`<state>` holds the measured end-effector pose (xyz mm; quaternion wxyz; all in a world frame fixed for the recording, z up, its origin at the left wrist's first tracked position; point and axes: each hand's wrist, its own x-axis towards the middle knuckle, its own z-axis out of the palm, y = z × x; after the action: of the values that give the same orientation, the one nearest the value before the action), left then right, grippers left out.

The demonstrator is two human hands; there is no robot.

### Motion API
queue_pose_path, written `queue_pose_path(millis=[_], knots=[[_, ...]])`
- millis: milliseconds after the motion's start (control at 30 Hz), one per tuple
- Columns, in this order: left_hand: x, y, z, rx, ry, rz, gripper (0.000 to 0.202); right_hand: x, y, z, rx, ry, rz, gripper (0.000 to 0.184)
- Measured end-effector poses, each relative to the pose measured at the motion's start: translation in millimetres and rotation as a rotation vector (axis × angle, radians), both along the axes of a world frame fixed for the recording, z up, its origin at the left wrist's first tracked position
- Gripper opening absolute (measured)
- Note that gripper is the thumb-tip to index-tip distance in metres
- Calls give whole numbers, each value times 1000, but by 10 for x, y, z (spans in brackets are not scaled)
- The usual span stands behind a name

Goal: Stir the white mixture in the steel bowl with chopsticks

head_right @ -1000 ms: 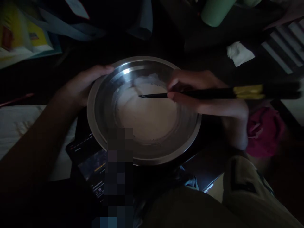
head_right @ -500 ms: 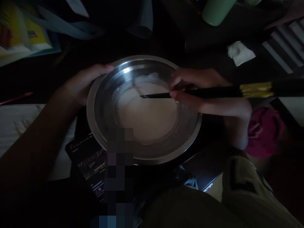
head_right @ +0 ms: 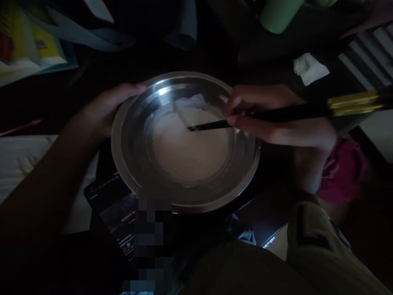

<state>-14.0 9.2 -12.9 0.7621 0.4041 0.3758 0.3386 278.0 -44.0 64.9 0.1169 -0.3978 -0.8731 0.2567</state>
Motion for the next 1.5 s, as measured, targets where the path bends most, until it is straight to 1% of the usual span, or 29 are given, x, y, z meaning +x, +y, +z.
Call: queue_pose_path(millis=[33,67,167,200,233,267,333,400,433,467,500,533,600,667,700,733,767,867,967,1033,1067,1167,1200,1233,1267,1333,1400,1433,1500], knots=[[-2,1,0,6,-4,-7,24,62,26,28,-21,-20,38,8],[0,1,1,10,-5,-10,24,108,49,46,-50,-38,110,9],[15,1,-1,3,0,-14,26,92,66,12,-138,-15,374,8],[21,2,-3,-1,-2,-20,27,39,50,-24,-138,10,415,7],[26,2,-5,-4,-6,-29,27,-26,26,-64,-122,22,422,7],[28,3,-7,-3,-4,-34,26,-91,-1,-100,-94,17,391,8],[26,5,-10,-2,16,-17,22,-182,-49,-141,-20,-11,235,10],[19,5,-8,-13,45,-2,23,-178,-67,-118,33,-17,58,11],[16,3,-6,-18,49,0,24,-141,-63,-84,40,-13,-6,11],[14,1,-3,-20,44,-3,25,-87,-50,-42,40,-11,-37,11],[13,-3,1,-20,34,-9,25,-26,-31,1,28,-17,-24,11],[15,-7,4,-17,21,-14,24,32,-11,39,11,-30,21,11],[21,-15,9,-8,4,-3,21,100,24,72,-52,-50,186,10],[29,-17,11,-14,9,10,20,74,33,29,-120,-19,355,7],[32,-15,11,-21,18,14,20,28,24,-15,-147,0,404,6],[35,-13,11,-27,29,16,21,-30,9,-66,-148,26,418,7],[36,-10,10,-32,42,18,23,-90,-9,-114,-121,56,391,8],[31,-5,5,-29,53,19,25,-184,-45,-174,4,54,198,10],[20,-10,-4,-17,19,5,22,-74,-21,-78,21,-24,26,9],[18,-14,-4,-7,8,-1,22,52,18,2,-21,-33,12,10],[20,-16,-1,-6,16,-2,23,101,37,26,-55,-25,64,9],[33,-16,19,-15,59,6,28,110,62,-1,-198,53,361,8],[38,-14,25,-20,72,12,31,69,57,-33,-218,76,422,11],[40,-12,30,-27,81,13,33,15,45,-67,-209,83,439,14],[41,-9,32,-35,86,13,34,-39,30,-95,-175,75,403,14],[35,-5,28,-41,80,14,31,-113,1,-117,-95,28,263,11],[23,-4,14,-37,48,14,25,-105,-17,-84,-41,14,86,7],[17,-4,6,-32,30,15,23,-70,-20,-53,-41,12,27,6],[9,-4,-6,-20,4,21,20,27,-19,12,-61,21,-12,7]])
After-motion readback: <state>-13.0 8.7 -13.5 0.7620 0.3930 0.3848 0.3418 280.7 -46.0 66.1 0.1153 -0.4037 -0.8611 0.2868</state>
